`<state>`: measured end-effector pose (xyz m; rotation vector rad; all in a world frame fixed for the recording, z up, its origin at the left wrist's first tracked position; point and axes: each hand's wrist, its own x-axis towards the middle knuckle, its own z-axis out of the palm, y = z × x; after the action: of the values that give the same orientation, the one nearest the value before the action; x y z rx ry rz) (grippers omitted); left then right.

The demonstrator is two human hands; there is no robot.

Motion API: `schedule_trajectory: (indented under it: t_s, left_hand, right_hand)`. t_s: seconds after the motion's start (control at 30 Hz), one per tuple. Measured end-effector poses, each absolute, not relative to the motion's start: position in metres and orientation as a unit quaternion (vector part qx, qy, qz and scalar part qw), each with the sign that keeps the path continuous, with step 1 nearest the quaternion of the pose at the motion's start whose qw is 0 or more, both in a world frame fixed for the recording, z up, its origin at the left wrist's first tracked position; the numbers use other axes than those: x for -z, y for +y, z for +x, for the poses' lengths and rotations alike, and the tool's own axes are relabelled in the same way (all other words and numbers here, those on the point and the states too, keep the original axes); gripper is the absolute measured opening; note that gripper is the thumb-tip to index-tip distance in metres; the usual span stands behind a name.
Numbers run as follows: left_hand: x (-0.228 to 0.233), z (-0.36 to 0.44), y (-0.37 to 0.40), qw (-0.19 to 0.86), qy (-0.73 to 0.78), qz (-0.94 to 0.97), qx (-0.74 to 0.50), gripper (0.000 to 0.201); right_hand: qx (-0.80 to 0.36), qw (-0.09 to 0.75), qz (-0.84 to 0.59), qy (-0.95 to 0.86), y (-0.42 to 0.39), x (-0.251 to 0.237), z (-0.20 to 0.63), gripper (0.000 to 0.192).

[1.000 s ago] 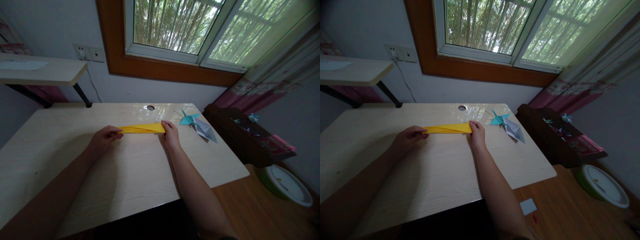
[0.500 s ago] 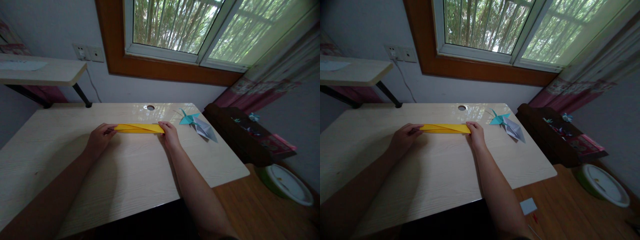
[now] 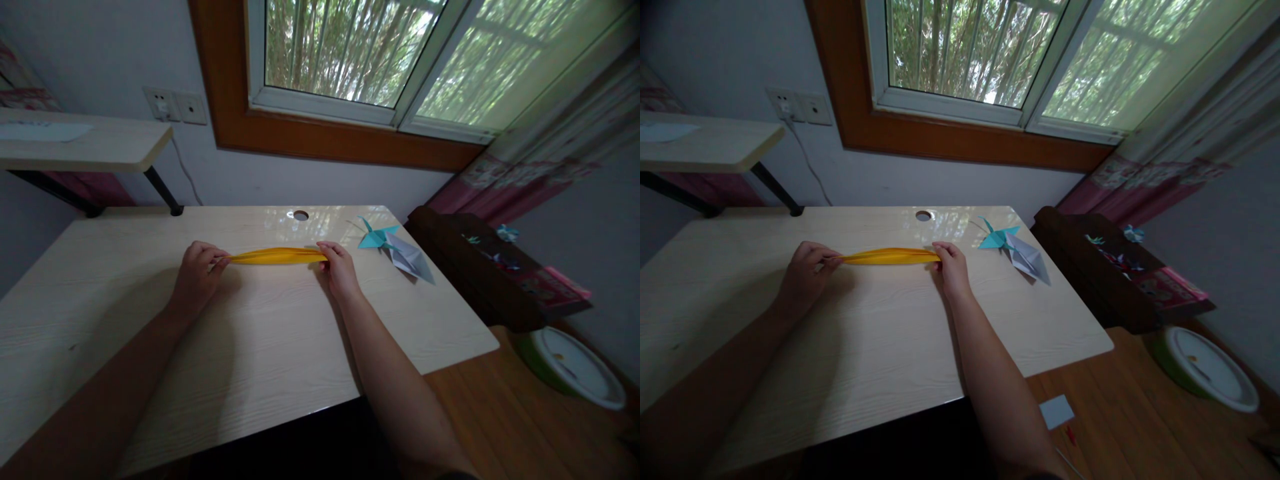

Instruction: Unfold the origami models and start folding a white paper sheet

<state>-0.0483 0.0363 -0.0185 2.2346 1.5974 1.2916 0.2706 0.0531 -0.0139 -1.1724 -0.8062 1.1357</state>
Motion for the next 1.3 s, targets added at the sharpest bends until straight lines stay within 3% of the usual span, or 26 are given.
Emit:
schedule_trajectory:
  t_s: [0.17, 0.33, 0.47, 0.6, 0.7, 0.8, 0.97, 1.3]
  left_hand:
    - [0.021, -0.05, 0.039, 0.057, 0.526, 0.733, -0.428, 0.018]
    - [0.019, -0.049, 0.037, 0.074, 0.552, 0.723, -0.409, 0.016]
    - [0.017, -0.048, 0.034, 0.104, 0.565, 0.706, -0.414, 0.018]
    - [0.014, -0.046, 0.03, 0.134, 0.584, 0.674, -0.432, 0.022]
    - [0.011, -0.045, 0.028, 0.16, 0.589, 0.649, -0.455, 0.023]
    - [0.012, -0.045, 0.028, 0.208, 0.581, 0.621, -0.484, 0.025]
    - [0.02, -0.049, 0.035, 0.27, 0.569, 0.587, -0.509, 0.035]
    - [0.014, -0.05, 0.036, 0.275, 0.616, 0.573, -0.465, 0.028]
  right_hand:
    - [-0.453, 0.637, -0.511, -0.358, 0.056, 0.018, 0.273, 0.031]
    - [-0.286, 0.642, -0.543, -0.46, 0.053, 0.017, 0.275, 0.03]
    - [-0.188, 0.591, -0.541, -0.568, 0.048, 0.012, 0.273, 0.033]
    - [-0.209, 0.533, -0.522, -0.632, 0.046, 0.014, 0.269, 0.042]
    - [-0.235, 0.518, -0.525, -0.634, 0.047, 0.019, 0.268, 0.038]
    - [-0.255, 0.515, -0.522, -0.63, 0.049, 0.023, 0.269, 0.026]
    - [-0.263, 0.529, -0.52, -0.618, 0.05, 0.024, 0.272, 0.022]
    - [-0.267, 0.545, -0.514, -0.607, 0.056, 0.03, 0.275, 0.021]
